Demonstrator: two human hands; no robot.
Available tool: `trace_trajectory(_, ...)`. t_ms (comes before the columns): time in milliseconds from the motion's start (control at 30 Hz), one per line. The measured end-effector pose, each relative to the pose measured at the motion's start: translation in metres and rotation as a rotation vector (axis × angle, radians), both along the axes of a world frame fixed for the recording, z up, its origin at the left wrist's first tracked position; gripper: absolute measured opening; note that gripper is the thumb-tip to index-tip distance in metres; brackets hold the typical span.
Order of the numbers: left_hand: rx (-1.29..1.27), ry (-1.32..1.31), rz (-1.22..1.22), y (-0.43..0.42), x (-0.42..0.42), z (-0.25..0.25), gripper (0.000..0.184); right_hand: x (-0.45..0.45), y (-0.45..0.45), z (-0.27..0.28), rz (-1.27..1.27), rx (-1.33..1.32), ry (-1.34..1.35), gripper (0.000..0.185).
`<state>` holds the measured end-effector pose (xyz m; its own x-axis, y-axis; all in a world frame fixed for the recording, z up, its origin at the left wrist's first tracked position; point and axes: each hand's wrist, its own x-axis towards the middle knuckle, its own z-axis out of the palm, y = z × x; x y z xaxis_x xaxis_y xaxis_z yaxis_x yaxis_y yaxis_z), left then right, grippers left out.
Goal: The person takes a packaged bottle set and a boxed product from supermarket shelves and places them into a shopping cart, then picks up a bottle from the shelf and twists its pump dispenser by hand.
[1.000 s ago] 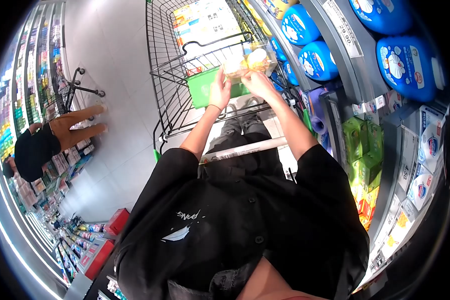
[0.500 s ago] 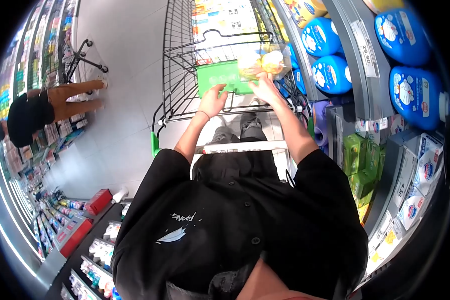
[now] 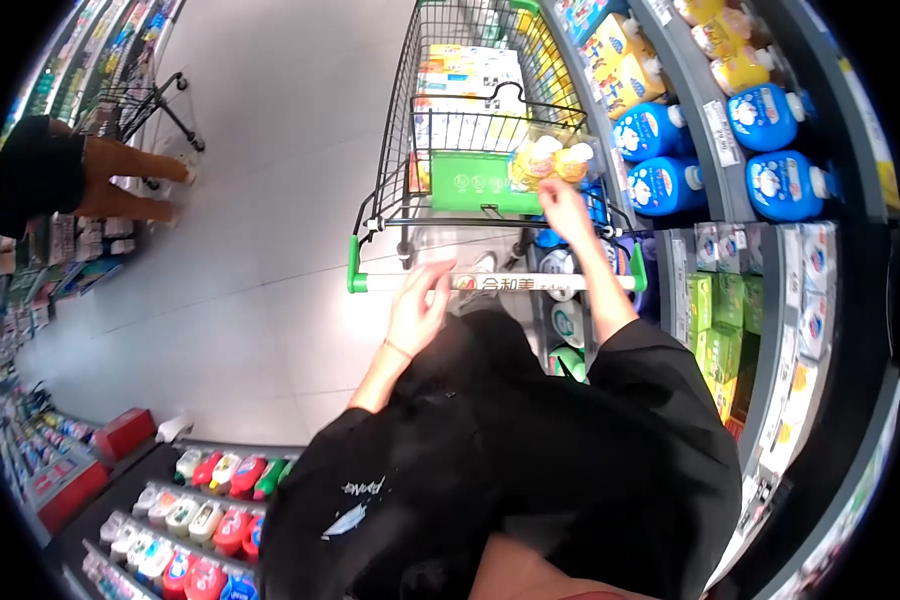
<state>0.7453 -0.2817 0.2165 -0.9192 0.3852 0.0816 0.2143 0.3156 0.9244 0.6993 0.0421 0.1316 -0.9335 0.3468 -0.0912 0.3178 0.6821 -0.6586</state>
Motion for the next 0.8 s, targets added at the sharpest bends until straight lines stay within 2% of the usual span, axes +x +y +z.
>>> trace_trajectory(33, 0.038, -0.044, 0.020, -0.017, 0.012, -0.005, 0.021, 0.011, -0.023, 0.006, 0.037, 0.053, 0.079, 0.025)
trace_trajectory(100, 0.022, -0.032, 0.092, -0.055, 0.037, -0.013, 0.019, 0.031, -0.073, 0.023, 0.083, 0.002, 0.015, 0.028)
trace_trajectory(167, 0.011, -0.092, 0.166, -0.093, 0.066, -0.015, 0.019, 0.040, -0.102, 0.037, 0.240, 0.292, 0.067, 0.029)
trace_trajectory(233, -0.010, -0.129, 0.219, -0.134, 0.095, -0.033, 0.018, 0.036, -0.114, 0.037, 0.122, 0.151, 0.019, 0.029)
trace_trajectory(433, -0.152, -0.247, 0.299, -0.220, 0.146, -0.056, 0.019, 0.030, -0.107, 0.030, 0.183, 0.303, -0.103, 0.032)
trace_trajectory(667, -0.148, -0.233, 0.294, -0.213, 0.108, -0.040, 0.021, 0.026, -0.106, 0.027, 0.094, 0.198, -0.016, 0.032)
trace_trajectory(800, -0.203, -0.069, 0.153, -0.194, 0.051, -0.015, 0.022, 0.003, -0.096, 0.009, 0.030, 0.172, -0.234, 0.041)
